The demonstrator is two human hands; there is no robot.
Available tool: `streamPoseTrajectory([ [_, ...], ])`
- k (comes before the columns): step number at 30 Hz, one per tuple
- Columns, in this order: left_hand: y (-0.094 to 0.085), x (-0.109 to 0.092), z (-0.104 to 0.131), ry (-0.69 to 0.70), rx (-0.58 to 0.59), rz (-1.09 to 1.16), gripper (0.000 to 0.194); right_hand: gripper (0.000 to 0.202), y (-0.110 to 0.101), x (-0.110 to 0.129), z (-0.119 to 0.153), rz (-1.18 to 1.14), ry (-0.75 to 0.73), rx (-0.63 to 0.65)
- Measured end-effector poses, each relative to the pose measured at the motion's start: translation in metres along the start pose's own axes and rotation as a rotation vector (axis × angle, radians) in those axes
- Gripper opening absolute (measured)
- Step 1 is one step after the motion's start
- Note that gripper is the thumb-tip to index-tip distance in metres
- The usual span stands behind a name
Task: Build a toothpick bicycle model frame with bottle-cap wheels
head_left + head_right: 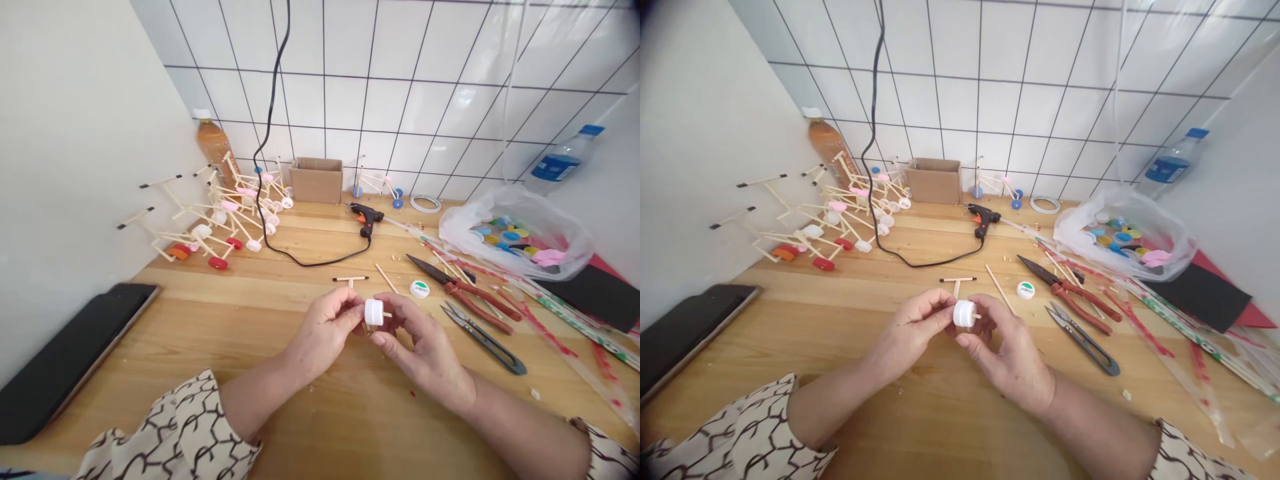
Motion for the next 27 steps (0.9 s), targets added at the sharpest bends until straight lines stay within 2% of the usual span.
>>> streamPoseTrajectory([
  [5,0.0021,0.0031,0.0020,0.050,0.041,-0.165,0.016,0.022,0.0021,-0.0010,0.0002,0.045,-0.003,-0.002],
  [15,0.0054,0.0025,0.0025,-0.047,0.130,-0.047,0.021,0.022,0.0016,0.0008,0.0002,0.073,-0.040,0.009],
  [23,0.0037,0.0027,-0.0012,-0.050,0.097,0.090,0.023,0.022,-0.0027,-0.0076,-0.0018,-0.298,0.199,0.015],
  [27,0.0036,-0.0001,-0.0002,-0.042,0.093,0.085,0.021,0.021,-0.0029,-0.0080,-0.0031,-0.359,0.268,-0.003],
])
Point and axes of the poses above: each hand's wrist, its own z-axis away from the middle knuckle, its own y-axis out of the palm, x = y × z, the point moved 2 cm from there along -z, towards the middle knuckle, and after that the axes turned 11 degrees about -z, right-handed, at the moved point
